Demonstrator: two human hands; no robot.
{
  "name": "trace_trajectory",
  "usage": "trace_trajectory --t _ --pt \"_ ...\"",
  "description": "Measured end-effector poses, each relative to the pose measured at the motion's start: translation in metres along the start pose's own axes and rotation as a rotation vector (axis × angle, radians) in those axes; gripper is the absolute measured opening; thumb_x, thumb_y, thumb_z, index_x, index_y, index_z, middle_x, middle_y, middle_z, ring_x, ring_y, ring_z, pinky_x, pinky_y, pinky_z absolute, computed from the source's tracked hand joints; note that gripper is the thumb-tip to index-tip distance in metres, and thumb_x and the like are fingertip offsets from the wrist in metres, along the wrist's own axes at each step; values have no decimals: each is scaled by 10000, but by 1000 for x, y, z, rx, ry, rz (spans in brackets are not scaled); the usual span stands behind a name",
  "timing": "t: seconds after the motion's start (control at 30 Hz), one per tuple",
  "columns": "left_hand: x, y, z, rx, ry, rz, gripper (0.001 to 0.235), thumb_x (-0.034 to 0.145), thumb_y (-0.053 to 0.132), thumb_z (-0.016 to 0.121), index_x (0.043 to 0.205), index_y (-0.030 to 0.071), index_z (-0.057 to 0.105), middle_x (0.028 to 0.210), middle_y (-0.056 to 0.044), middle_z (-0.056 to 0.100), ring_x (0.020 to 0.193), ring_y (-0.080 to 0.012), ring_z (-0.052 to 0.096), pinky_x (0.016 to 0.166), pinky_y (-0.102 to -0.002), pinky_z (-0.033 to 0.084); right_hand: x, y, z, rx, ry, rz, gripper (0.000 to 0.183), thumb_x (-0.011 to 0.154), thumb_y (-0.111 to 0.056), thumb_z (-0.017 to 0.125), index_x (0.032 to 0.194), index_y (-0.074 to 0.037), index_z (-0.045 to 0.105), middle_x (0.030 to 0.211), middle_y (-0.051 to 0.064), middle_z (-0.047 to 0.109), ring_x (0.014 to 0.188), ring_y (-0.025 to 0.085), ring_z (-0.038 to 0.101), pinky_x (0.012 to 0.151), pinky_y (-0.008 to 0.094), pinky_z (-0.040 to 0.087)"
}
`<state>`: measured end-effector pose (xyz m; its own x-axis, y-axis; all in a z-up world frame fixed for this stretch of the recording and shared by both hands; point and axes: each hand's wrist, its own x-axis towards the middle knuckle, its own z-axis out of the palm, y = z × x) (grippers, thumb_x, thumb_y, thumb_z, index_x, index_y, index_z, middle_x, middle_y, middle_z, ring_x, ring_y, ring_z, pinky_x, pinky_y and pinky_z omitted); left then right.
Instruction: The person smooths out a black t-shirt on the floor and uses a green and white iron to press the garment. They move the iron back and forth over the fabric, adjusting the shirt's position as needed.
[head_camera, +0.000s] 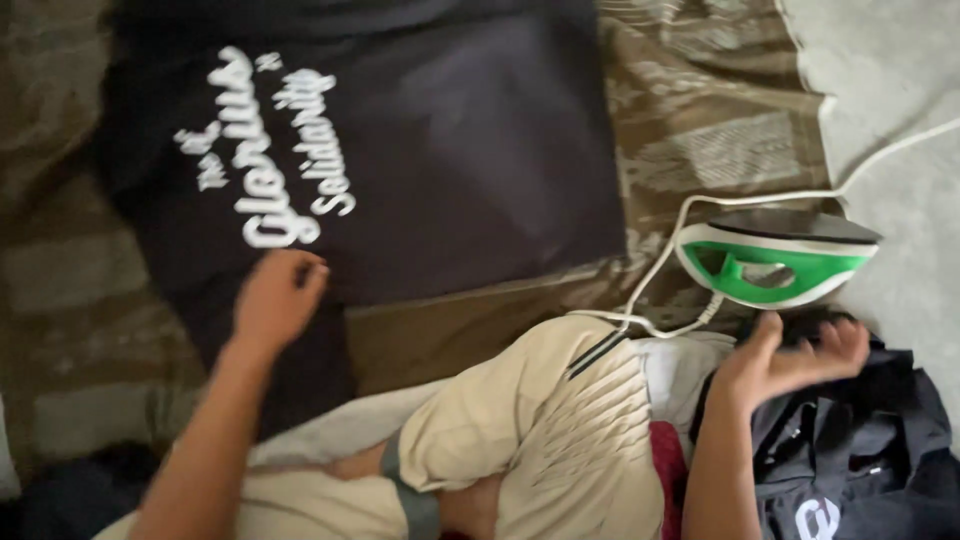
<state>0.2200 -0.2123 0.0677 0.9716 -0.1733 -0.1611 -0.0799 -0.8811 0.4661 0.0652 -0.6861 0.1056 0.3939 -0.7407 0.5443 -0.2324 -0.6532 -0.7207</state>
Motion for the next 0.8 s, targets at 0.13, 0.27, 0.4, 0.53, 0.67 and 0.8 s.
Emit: trace_trajectory --t 0.13,0.27,0.4,0.53,0.67,0.8 --pt "-26 -66 -42 154 -10 -336 347 832 354 577 1103 142 613 1145 -192 517 1048 -389 504 859 -488 415 -8 -76 -3 42 -90 -194 495 917 -429 498 1123 0 364 1085 140 405 990 288 403 858 420 260" --pt "-49 -158 -11 -180 151 -588 506 872 396 576 1239 54 517 1194 -224 475 1141 -389 449 938 -479 359 -19 -130 43 7 -976 -73 279 786 -185 713 1027 -104 600 894 103 636 842 274 573 749 369 429" --pt "-50 -200 20 -345 270 -688 525 844 495 609 1204 115 568 1088 -147 610 1092 -325 538 910 -442 424 -65 -150 118 -354 -1554 -345 356 702 -304 722 1012 -160 623 936 80 693 938 319 638 781 435 464" --pt "-57 -181 3 -369 295 -762 613 805 528 630 1224 90 546 1127 -168 581 1102 -322 536 911 -432 433 -124 -90 169 -520 -1329 -671 348 638 -288 765 919 -210 575 937 17 627 898 246 634 741 387 432" --pt "-47 -167 -2 -432 365 -874 607 818 463 598 1250 49 499 1177 -200 550 1125 -360 518 919 -502 420 -120 -96 173 -692 -1354 -681 369 652 -322 774 962 -190 624 997 71 618 966 292 612 795 427 423" --pt "-31 -172 9 -553 368 -877 539 847 472 571 1214 79 536 1180 -145 551 1124 -339 518 898 -512 423 -117 -56 179 -817 -1260 -673 255 697 -360 733 878 -213 631 959 52 602 964 281 589 834 430 377"
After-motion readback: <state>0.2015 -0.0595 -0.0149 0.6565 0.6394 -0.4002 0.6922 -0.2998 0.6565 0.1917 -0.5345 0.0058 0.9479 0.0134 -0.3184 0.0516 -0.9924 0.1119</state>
